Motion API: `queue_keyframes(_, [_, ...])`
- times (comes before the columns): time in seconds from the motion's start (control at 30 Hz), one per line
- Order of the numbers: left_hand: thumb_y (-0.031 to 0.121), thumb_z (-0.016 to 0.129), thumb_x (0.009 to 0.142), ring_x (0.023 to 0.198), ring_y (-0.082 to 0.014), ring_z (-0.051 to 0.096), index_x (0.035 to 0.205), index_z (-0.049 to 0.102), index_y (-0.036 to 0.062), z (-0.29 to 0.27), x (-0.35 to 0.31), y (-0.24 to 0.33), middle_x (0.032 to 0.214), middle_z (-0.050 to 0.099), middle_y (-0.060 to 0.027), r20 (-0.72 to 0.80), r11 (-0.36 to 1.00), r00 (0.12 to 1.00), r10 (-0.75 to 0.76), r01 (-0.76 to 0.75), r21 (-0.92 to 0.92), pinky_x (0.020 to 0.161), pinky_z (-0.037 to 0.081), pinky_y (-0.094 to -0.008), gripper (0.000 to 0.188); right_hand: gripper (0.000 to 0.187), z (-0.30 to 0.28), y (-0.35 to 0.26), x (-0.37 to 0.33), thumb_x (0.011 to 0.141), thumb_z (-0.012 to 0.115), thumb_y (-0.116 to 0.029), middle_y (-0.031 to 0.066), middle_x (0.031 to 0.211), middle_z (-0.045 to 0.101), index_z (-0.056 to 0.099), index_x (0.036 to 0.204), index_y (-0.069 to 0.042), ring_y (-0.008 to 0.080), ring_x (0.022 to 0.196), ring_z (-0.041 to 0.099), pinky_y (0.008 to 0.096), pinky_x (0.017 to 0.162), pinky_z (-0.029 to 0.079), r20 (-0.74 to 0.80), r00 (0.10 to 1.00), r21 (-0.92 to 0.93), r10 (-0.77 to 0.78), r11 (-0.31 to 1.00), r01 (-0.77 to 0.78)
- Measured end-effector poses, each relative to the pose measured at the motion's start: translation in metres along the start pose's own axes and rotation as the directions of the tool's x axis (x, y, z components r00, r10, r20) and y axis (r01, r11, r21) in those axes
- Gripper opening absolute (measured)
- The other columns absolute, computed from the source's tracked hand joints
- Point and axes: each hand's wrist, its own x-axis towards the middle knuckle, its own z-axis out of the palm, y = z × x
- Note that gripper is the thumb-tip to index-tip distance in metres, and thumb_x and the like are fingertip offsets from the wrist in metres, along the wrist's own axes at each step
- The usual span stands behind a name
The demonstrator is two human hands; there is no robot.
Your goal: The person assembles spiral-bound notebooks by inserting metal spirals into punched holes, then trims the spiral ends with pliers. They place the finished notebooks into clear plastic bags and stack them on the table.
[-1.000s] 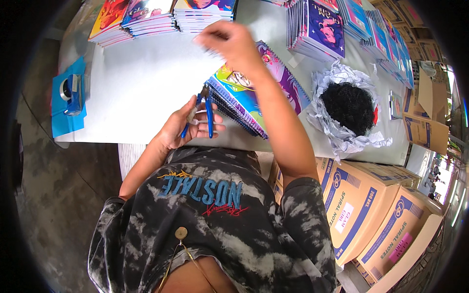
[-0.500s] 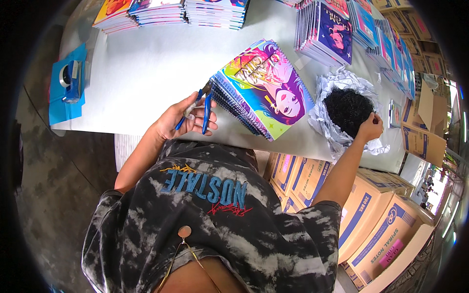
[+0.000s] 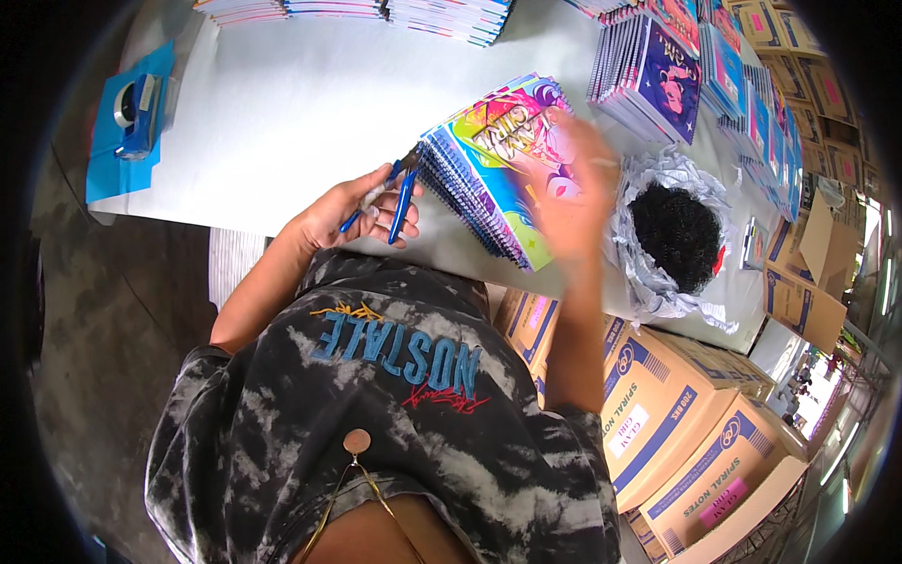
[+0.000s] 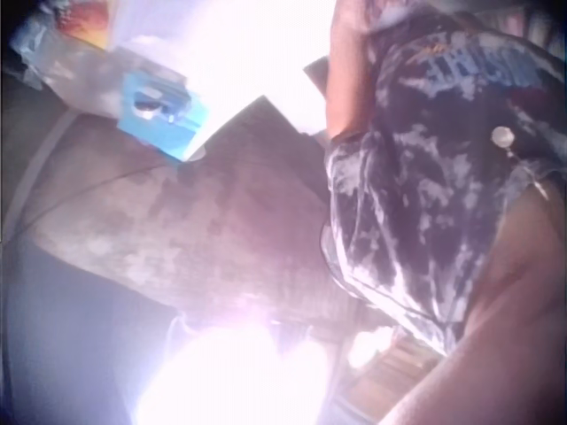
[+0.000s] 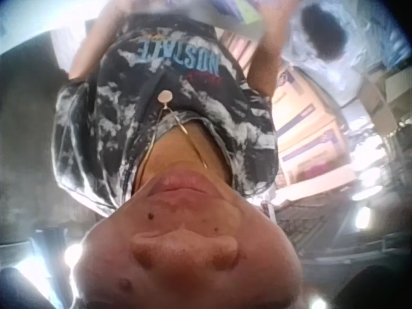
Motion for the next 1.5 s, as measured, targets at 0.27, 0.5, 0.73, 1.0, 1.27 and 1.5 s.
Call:
queue_keyframes(0.27, [0.051,0.03,0.094,0.084,-0.0223,0.062,0.111,0.055,0.0045,-0.006,-0.003,0.01,0.088,0.06,-0.0097,0.167,0.942,0.982,-0.084,0.133,-0.308,0.076,0.053,-0.0428,0.056,0.059,0.073,-0.008,0.003,0.068,0.072,-0.019,0.0089,0.14,0.036,0.052,0.124,-0.023,0.0408,0.132,0.024,0.0612,0.105,0.014,0.361,0.93,-0.309,-0.069,0.932,0.189])
queue_keyframes(0.5, [0.046,0.035,0.095,0.082,-0.0251,0.063,0.113,0.049,0.0019,0.013,0.002,0.009,0.085,0.061,-0.0118,-0.332,0.51,0.874,0.355,0.117,0.852,0.072,0.047,-0.038,0.05,0.056,0.073,-0.008,0.003,0.07,0.071,-0.021,0.0091,0.14,0.037,0.054,0.123,-0.023,0.0402,0.132,0.024,0.0605,0.105,0.012,0.371,0.926,-0.295,-0.074,0.936,0.194])
queue_keyframes(0.73, [0.05,0.031,0.095,0.087,-0.0241,0.063,0.117,0.051,0.0035,-0.01,-0.001,0.003,0.088,0.061,-0.0115,0.021,0.993,0.997,-0.068,0.069,-0.094,0.073,0.051,-0.0364,0.055,0.061,0.076,-0.006,0.005,0.066,0.074,-0.023,0.0097,0.139,0.036,0.053,0.123,-0.022,0.0399,0.132,0.023,0.0619,0.104,0.012,0.339,0.94,-0.338,-0.028,0.929,0.15])
queue_keyframes(1.0, [0.052,0.028,0.095,0.074,-0.018,0.062,0.111,0.053,0.0048,0.001,0.002,0.005,0.083,0.059,-0.0075,-0.294,0.902,0.956,0.014,0.115,0.416,0.066,0.054,-0.0316,0.056,0.065,0.078,-0.004,0.005,0.063,0.076,-0.024,0.0095,0.139,0.036,0.052,0.123,-0.021,0.0406,0.133,0.022,0.0628,0.104,0.013,0.335,0.941,-0.371,-0.04,0.913,0.17])
queue_keyframes(1.27, [0.051,0.025,0.095,0.085,-0.022,0.063,0.111,0.053,0.005,-0.003,0.005,0.004,0.091,0.061,-0.0108,0.076,0.934,0.996,-0.056,0.079,-0.348,0.075,0.053,-0.0381,0.056,0.066,0.079,-0.006,0.005,0.063,0.076,-0.024,0.0102,0.139,0.035,0.05,0.124,-0.02,0.0411,0.132,0.021,0.0634,0.103,0.013,0.342,0.939,-0.385,-0.02,0.909,0.16])
queue_keyframes(1.5, [0.045,0.034,0.095,0.087,-0.0338,0.061,0.115,0.046,-0.0023,0.017,0.004,0.0,0.089,0.06,-0.0233,-0.38,0.562,0.865,0.329,0.144,0.814,0.08,0.045,-0.0397,0.053,0.071,0.083,-0.01,0.005,0.061,0.077,-0.027,0.0112,0.14,0.034,0.048,0.125,-0.02,0.0421,0.132,0.021,0.0641,0.103,0.014,0.353,0.935,-0.457,0.025,0.877,0.149])
